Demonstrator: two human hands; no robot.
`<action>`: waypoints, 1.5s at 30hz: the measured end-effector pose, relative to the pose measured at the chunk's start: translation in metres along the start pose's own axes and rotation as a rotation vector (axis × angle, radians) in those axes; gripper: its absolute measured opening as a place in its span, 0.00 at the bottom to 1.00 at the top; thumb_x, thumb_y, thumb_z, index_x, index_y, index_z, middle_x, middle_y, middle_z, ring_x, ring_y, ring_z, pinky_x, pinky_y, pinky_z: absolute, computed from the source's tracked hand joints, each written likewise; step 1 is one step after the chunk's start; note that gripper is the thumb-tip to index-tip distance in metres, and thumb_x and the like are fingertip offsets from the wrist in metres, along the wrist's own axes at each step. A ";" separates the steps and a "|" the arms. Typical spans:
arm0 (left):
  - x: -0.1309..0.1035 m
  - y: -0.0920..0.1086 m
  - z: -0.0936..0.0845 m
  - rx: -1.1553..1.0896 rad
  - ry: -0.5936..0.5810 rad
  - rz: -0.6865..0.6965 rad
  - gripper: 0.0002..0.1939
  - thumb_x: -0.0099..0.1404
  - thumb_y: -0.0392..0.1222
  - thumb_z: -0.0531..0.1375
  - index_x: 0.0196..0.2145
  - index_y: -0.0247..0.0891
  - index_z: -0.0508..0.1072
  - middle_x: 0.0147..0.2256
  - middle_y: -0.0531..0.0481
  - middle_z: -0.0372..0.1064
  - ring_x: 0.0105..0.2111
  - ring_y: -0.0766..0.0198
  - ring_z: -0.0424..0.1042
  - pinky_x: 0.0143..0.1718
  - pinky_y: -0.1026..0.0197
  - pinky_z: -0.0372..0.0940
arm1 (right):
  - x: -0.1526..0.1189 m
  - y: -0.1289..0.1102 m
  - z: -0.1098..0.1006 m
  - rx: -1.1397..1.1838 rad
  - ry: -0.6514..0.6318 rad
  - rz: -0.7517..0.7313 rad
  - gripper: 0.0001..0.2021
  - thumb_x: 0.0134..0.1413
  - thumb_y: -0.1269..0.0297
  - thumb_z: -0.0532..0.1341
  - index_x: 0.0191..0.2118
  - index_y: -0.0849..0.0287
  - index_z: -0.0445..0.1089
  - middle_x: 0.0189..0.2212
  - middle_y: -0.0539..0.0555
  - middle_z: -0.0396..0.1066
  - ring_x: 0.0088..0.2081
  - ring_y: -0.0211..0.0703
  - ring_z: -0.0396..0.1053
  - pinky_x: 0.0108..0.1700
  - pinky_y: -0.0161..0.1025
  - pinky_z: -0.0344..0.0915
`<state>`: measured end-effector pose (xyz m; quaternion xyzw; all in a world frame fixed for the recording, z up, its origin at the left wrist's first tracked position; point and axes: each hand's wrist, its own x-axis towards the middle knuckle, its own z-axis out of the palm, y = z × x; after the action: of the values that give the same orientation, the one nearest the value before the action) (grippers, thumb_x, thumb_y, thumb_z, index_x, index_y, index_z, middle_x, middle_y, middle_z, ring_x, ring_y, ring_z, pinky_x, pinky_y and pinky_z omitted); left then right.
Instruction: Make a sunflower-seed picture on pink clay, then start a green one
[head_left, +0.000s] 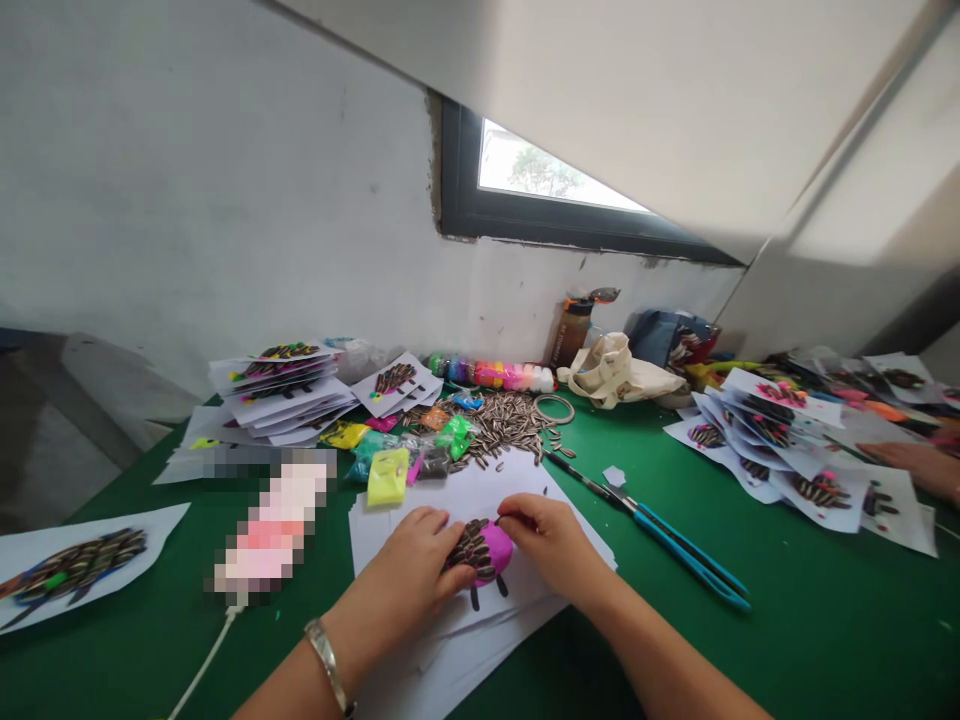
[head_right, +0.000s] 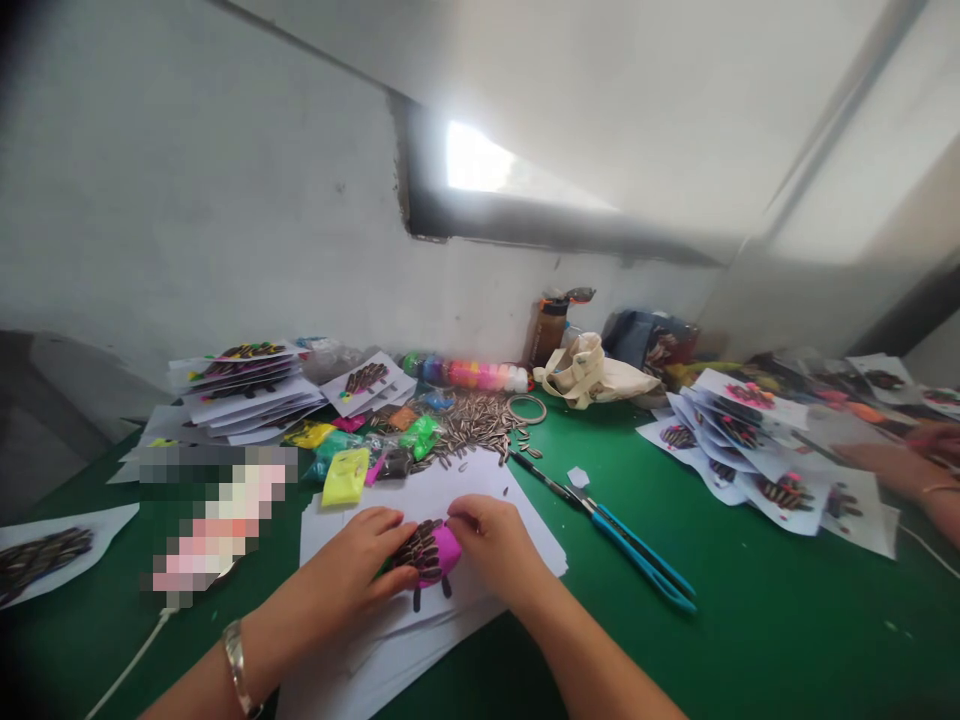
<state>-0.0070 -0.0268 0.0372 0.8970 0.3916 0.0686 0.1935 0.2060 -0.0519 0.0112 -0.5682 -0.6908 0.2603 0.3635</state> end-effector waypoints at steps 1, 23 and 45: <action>0.000 0.000 0.000 0.003 -0.001 -0.002 0.14 0.67 0.48 0.59 0.46 0.39 0.73 0.44 0.43 0.68 0.48 0.51 0.65 0.51 0.50 0.61 | 0.001 0.000 0.000 0.010 -0.013 -0.002 0.09 0.55 0.70 0.57 0.33 0.55 0.75 0.27 0.48 0.74 0.31 0.39 0.69 0.36 0.34 0.63; 0.002 0.004 -0.001 0.044 -0.015 0.023 0.17 0.67 0.49 0.59 0.50 0.37 0.72 0.44 0.43 0.69 0.47 0.51 0.66 0.51 0.48 0.62 | 0.004 0.008 -0.004 -0.118 -0.085 -0.118 0.10 0.57 0.76 0.57 0.34 0.58 0.75 0.31 0.51 0.70 0.35 0.39 0.66 0.39 0.34 0.60; 0.003 0.004 0.002 0.078 0.006 0.015 0.16 0.66 0.48 0.60 0.48 0.37 0.72 0.44 0.42 0.69 0.49 0.49 0.65 0.53 0.47 0.62 | 0.008 0.018 0.017 -0.325 -0.057 -0.220 0.11 0.55 0.79 0.58 0.33 0.60 0.77 0.32 0.55 0.72 0.37 0.42 0.68 0.41 0.36 0.65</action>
<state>-0.0021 -0.0279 0.0373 0.9066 0.3876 0.0577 0.1568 0.2021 -0.0389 -0.0114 -0.5331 -0.7916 0.1201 0.2734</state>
